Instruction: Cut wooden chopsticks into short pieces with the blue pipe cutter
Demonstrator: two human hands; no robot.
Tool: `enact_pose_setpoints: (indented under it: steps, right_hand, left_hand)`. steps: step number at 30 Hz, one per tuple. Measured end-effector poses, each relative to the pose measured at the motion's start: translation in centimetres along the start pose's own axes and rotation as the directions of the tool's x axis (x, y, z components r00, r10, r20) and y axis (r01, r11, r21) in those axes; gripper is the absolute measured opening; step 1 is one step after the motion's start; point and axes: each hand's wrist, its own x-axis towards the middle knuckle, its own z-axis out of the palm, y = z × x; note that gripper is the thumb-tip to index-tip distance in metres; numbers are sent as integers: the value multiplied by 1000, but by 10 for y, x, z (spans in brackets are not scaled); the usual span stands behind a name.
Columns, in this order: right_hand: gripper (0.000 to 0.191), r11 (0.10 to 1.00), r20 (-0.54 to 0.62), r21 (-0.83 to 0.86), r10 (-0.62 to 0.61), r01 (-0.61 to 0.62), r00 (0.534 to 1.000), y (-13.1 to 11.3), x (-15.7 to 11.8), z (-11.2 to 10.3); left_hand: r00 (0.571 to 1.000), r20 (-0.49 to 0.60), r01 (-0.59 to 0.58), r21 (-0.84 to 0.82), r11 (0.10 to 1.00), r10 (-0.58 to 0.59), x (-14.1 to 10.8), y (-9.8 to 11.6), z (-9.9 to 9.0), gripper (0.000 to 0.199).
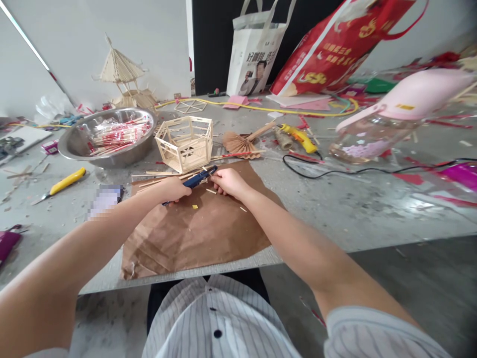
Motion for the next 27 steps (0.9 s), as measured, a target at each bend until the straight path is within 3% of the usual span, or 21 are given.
enact_pose_setpoints:
  steps: [16, 18, 21, 22, 27]
  right_hand:
    - [17, 1000, 5, -26, -4, 4, 1000, 1, 3, 1]
    - [19, 999, -2, -35, -10, 10, 1000, 2, 3, 0]
    - [25, 998, -7, -59, -20, 19, 1000, 1, 3, -1]
    - [26, 998, -6, -62, -18, 18, 1000, 1, 3, -1]
    - [25, 1000, 24, -8, 2, -2, 1000, -1, 2, -3]
  left_hand:
    - [999, 35, 10, -63, 998, -7, 0, 1, 0, 25]
    - [1000, -15, 5, -7, 1000, -5, 4, 0, 3, 28]
    - [984, -172, -23, 124, 992, 45, 11, -2, 7, 31]
    - [983, -174, -33, 135, 990, 57, 13, -3, 8, 31]
    - [998, 49, -32, -139, 990, 39, 9, -7, 3, 31]
